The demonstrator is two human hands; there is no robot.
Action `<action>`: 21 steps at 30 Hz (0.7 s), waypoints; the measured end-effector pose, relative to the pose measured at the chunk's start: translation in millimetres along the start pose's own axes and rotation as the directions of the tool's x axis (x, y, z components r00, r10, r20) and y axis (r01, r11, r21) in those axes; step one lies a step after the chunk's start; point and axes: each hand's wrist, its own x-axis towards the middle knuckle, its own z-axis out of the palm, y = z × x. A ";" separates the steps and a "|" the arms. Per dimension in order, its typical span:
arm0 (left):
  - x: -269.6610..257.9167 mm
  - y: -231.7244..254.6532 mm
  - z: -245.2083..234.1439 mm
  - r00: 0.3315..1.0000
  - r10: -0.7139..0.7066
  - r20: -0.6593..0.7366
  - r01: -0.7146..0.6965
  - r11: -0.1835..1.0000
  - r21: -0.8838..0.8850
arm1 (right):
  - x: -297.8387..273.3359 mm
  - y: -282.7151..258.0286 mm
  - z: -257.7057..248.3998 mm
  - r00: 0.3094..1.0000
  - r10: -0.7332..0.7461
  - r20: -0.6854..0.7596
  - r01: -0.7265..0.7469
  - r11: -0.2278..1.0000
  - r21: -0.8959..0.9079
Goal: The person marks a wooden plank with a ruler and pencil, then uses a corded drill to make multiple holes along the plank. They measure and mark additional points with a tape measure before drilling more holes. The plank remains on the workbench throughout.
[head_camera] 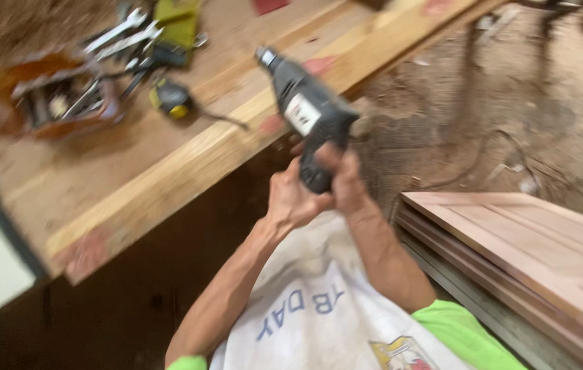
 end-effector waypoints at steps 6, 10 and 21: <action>-7.5 -7.4 4.0 0.983 -0.049 0.178 0.000 0.964 0.264 | -20.0 3.6 -11.8 0.990 0.140 -0.030 -0.136 0.986 0.094; -15.4 -22.8 -37.2 0.956 0.077 0.282 -0.210 0.852 0.480 | -16.0 -7.7 -36.3 0.976 0.185 -0.117 -0.198 0.974 -0.107; -34.5 -186.2 -148.3 0.953 -0.047 -0.299 0.287 0.456 0.842 | -29.8 -103.5 -41.6 0.970 0.224 0.091 -0.096 0.704 -0.704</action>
